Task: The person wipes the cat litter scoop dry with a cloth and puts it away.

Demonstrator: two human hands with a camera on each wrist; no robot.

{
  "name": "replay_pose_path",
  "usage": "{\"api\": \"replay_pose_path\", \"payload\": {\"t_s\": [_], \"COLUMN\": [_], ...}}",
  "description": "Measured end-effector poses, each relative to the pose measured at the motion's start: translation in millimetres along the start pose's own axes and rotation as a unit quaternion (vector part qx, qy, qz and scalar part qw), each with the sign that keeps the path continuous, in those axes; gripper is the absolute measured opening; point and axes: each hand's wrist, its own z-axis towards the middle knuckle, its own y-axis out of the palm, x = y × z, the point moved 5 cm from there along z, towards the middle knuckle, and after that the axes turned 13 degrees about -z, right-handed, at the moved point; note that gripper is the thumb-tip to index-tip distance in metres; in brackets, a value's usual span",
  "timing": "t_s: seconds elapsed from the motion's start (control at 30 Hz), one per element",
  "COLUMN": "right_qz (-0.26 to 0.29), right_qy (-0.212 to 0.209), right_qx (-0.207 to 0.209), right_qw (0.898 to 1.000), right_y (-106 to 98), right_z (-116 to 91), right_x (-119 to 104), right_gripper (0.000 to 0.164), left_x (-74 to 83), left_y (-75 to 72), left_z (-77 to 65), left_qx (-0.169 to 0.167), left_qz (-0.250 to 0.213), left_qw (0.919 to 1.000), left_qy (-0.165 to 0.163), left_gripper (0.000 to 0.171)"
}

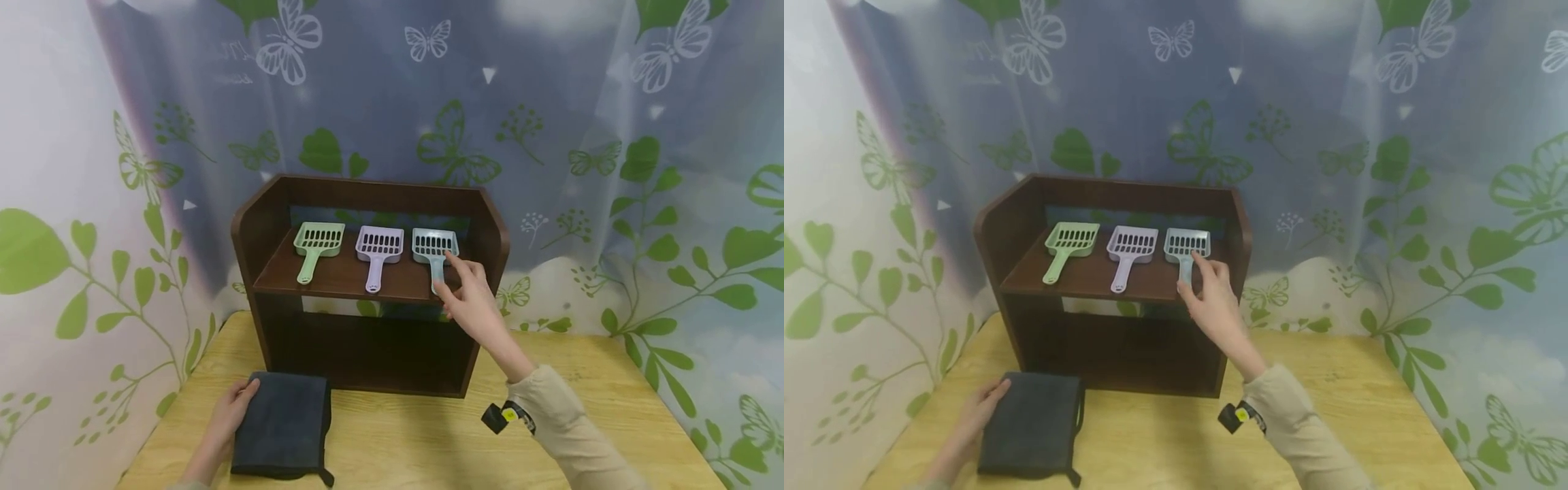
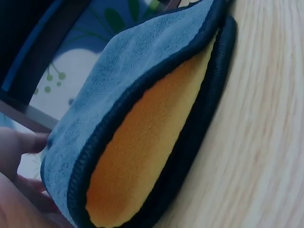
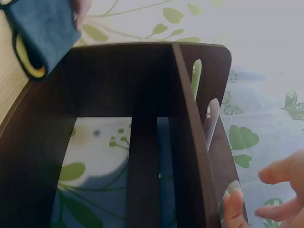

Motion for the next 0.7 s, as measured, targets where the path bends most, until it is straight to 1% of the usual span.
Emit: {"api": "replay_pose_path", "payload": {"t_s": [0.07, 0.13, 0.17, 0.23, 0.33, 0.4, 0.47, 0.53, 0.6, 0.63, 0.67, 0.7], "right_qz": [-0.010, 0.003, 0.016, 0.047, 0.106, 0.134, 0.149, 0.152, 0.141, 0.137, 0.135, 0.130], "right_qy": [-0.014, -0.029, -0.038, -0.060, -0.088, -0.093, -0.084, -0.067, -0.049, -0.040, -0.032, -0.025], "right_qx": [0.033, 0.064, 0.078, 0.106, 0.138, 0.151, 0.157, 0.160, 0.159, 0.158, 0.157, 0.157], "right_qw": [0.999, 0.998, 0.996, 0.991, 0.981, 0.975, 0.973, 0.973, 0.976, 0.977, 0.978, 0.979], "right_y": [-1, -3, -3, -3, -1, 0, 3, 7, 12, 15, 18, 21], "right_z": [-5, -10, -13, -19, -28, -36, -43, -51, -59, -63, -66, -70], "right_x": [-1, -2, -2, -2, 4, 11, 20, 30, 39, 44, 49, 54], "right_gripper": [0.058, 0.054, 0.051, 0.046, 0.033, 0.022, 0.014, 0.009, 0.007, 0.006, 0.006, 0.006], "left_x": [-0.3, -0.5, -1.2, -2.4, -2.4, 0.6, 5.3, 11.8, 21.0, 26.0, 31.5, 37.1], "left_y": [-2.3, -4.1, -5.4, -8.6, -11.3, -11.1, -9.7, -8.8, -6.0, -3.2, 0.7, 5.9], "left_z": [0.1, -0.4, -0.5, -1.4, -3.5, -6.3, -9.4, -13.9, -20.0, -22.8, -25.9, -28.7], "left_qx": [-0.008, -0.014, -0.012, -0.003, 0.015, 0.026, 0.041, 0.068, 0.096, 0.109, 0.121, 0.125], "left_qz": [0.001, 0.004, 0.002, -0.002, -0.005, 0.016, 0.044, 0.079, 0.114, 0.128, 0.145, 0.157], "left_qw": [1.0000, 0.9999, 0.9999, 1.0000, 0.9998, 0.9993, 0.9974, 0.9917, 0.9809, 0.9738, 0.9650, 0.9572], "left_qy": [-0.002, -0.003, -0.002, 0.000, 0.008, 0.022, 0.041, 0.076, 0.125, 0.153, 0.182, 0.209], "left_gripper": [0.056, 0.059, 0.059, 0.057, 0.052, 0.049, 0.045, 0.040, 0.034, 0.031, 0.029, 0.027]}}
